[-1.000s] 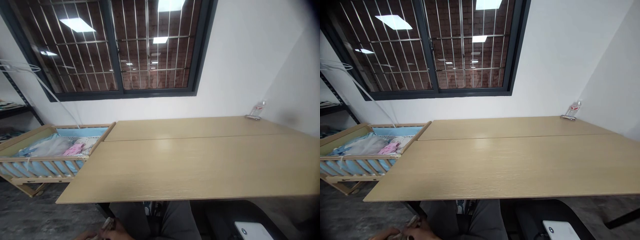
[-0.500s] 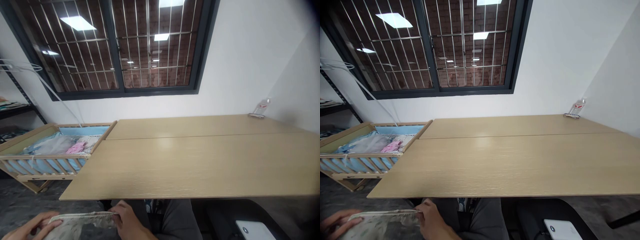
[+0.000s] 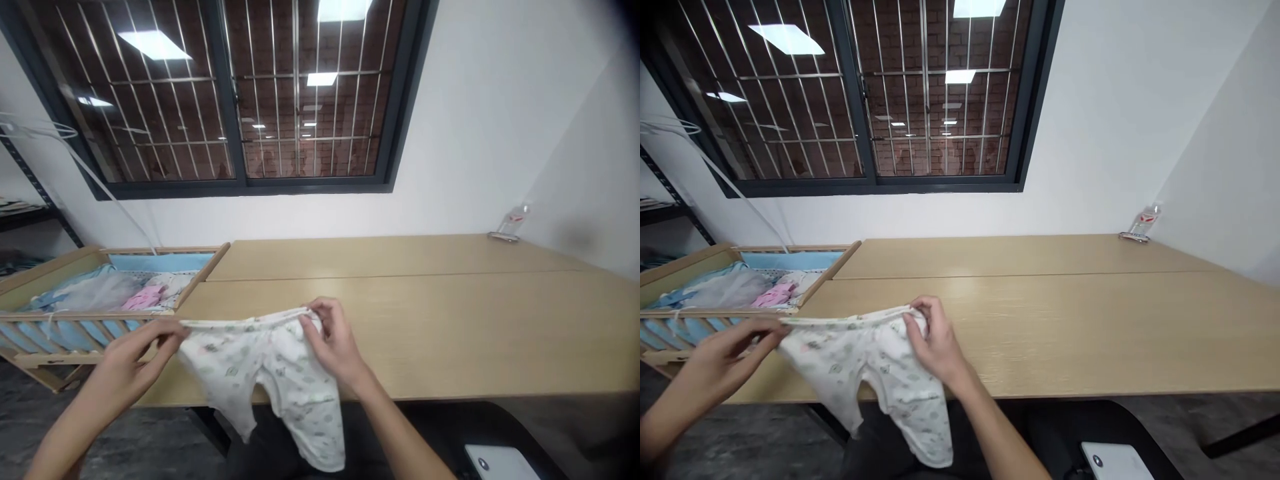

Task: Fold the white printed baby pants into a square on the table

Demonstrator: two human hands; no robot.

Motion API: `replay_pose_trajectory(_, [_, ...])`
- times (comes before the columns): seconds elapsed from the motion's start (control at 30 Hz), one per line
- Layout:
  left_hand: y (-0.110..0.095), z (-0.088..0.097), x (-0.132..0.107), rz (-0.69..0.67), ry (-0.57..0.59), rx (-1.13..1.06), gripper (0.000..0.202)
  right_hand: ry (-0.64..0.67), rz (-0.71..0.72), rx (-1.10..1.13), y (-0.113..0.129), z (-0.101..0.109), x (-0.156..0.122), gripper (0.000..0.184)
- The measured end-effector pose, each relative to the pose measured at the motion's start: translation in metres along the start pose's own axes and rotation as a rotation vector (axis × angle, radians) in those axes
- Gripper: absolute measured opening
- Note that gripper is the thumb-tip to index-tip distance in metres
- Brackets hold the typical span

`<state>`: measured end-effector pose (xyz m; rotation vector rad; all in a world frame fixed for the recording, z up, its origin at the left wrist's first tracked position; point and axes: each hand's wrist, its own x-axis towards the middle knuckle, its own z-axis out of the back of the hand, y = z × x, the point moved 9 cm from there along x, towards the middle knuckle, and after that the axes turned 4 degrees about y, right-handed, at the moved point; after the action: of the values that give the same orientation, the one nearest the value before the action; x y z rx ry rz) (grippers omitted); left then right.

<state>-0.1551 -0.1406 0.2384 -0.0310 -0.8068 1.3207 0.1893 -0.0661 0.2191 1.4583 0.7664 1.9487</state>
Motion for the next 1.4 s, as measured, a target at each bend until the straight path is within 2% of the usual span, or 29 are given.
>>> replay_pose_trajectory(0.07, [-0.02, -0.026, 0.033, -0.08, 0.054, -0.052, 0.028, -0.051, 0.027, -0.09, -0.01, 0.021, 0.016, 0.021])
replay_pose_trajectory(0.13, [-0.027, -0.057, 0.062, -0.099, 0.109, -0.084, 0.029, -0.066, 0.035, -0.173, -0.03, 0.036, 0.032, 0.016])
replay_pose_trajectory(0.2, [-0.026, -0.091, 0.087, -0.078, 0.15, -0.098, 0.029, -0.056, 0.033, -0.233, -0.058, 0.046, 0.045, 0.012])
replay_pose_trajectory(0.3, [-0.016, -0.151, 0.114, -0.032, 0.228, -0.07, 0.032, -0.016, -0.012, -0.271, -0.115, 0.052, 0.059, 0.008])
replay_pose_trajectory(0.43, [0.0, -0.227, 0.13, -0.02, 0.341, -0.014, 0.034, 0.117, -0.168, -0.351, -0.199, 0.046, 0.059, 0.011])
replay_pose_trajectory(0.5, [0.009, -0.256, 0.13, -0.019, 0.38, 0.015, 0.033, 0.177, -0.209, -0.407, -0.225, 0.041, 0.054, 0.013])
replay_pose_trajectory(0.57, [0.017, -0.275, 0.126, -0.016, 0.409, 0.059, 0.033, 0.205, -0.22, -0.436, -0.239, 0.039, 0.047, 0.012])
replay_pose_trajectory(0.67, [0.023, -0.292, 0.116, -0.023, 0.427, 0.134, 0.035, 0.207, -0.208, -0.476, -0.241, 0.039, 0.04, 0.012])
replay_pose_trajectory(0.77, [0.022, -0.303, 0.104, -0.05, 0.443, 0.19, 0.041, 0.235, -0.126, -0.591, -0.229, 0.038, 0.033, 0.021])
replay_pose_trajectory(0.87, [0.02, -0.315, 0.09, -0.07, 0.467, 0.228, 0.053, 0.355, -0.059, -0.731, -0.224, 0.028, 0.024, 0.028])
replay_pose_trajectory(1.0, [0.025, -0.331, 0.081, -0.047, 0.477, 0.289, 0.066, 0.469, -0.046, -0.86, -0.232, 0.02, 0.014, 0.029])
replay_pose_trajectory(1.13, [0.034, -0.343, 0.088, -0.029, 0.478, 0.33, 0.069, 0.48, -0.056, -0.921, -0.246, 0.019, 0.022, 0.032])
replay_pose_trajectory(1.4, [0.055, -0.357, 0.126, 0.01, 0.491, 0.384, 0.072, 0.498, -0.111, -0.952, -0.28, 0.017, 0.056, 0.04])
